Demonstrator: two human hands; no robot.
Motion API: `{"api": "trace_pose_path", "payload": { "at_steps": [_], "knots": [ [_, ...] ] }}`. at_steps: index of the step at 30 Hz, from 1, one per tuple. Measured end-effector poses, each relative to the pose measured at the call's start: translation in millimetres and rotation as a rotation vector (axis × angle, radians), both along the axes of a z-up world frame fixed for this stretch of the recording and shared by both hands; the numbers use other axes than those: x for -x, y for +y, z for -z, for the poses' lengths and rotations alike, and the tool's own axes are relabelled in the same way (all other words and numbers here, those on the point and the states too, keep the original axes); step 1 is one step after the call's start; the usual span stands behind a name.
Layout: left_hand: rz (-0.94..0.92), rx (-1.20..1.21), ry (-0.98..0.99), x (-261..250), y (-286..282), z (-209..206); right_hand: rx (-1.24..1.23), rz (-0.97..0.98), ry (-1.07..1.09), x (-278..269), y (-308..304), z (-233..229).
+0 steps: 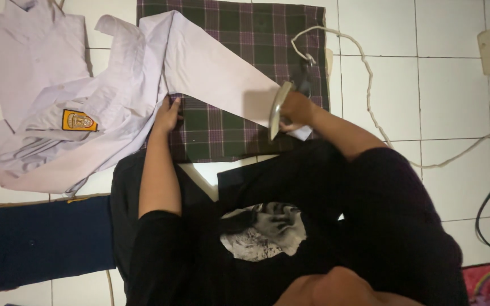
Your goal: Ironing a white long-sleeved shirt on a tiled floor.
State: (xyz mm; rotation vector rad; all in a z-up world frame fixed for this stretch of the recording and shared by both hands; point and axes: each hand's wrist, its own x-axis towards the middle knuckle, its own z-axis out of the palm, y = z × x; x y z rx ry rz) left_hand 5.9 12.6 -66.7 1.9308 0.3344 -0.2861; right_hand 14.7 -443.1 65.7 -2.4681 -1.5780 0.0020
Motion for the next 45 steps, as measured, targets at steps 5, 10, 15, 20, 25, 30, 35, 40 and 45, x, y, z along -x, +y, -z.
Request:
{"api": "trace_pose_path", "payload": {
  "at_steps": [5, 10, 15, 20, 25, 30, 35, 40, 45],
  "knots": [
    [0.021, 0.045, -0.001, 1, 1, 5, 0.032, 0.122, 0.114, -11, -25, 64],
    [-0.022, 0.038, 0.013, -2, -1, 4, -0.113, 0.327, -0.195, 13, 25, 36],
    [-0.009, 0.049, -0.003, -1, 0, -3, -0.096, 0.117, -0.187, 17, 42, 42],
    [-0.017, 0.093, 0.02, -2, 0, -6, -0.003, 0.439, -0.341, -33, 46, 40],
    [0.001, 0.056, -0.009, -1, -5, -16, -0.123, 0.343, -0.207, -25, 75, 40],
    [0.026, -0.024, 0.066, 0, -3, -27, -0.133, 0.161, -0.144, -26, 77, 52],
    [0.021, -0.001, 0.034, -4, -2, -22, -0.027, 0.373, -0.364, -67, 97, 10],
    [0.008, 0.048, 0.037, -6, -5, -26, -0.222, 0.136, -0.188, -58, 114, 40],
    [-0.006, 0.055, 0.051, -1, -9, -30, -0.274, 0.292, -0.314, -90, 136, 63]
  ]
}}
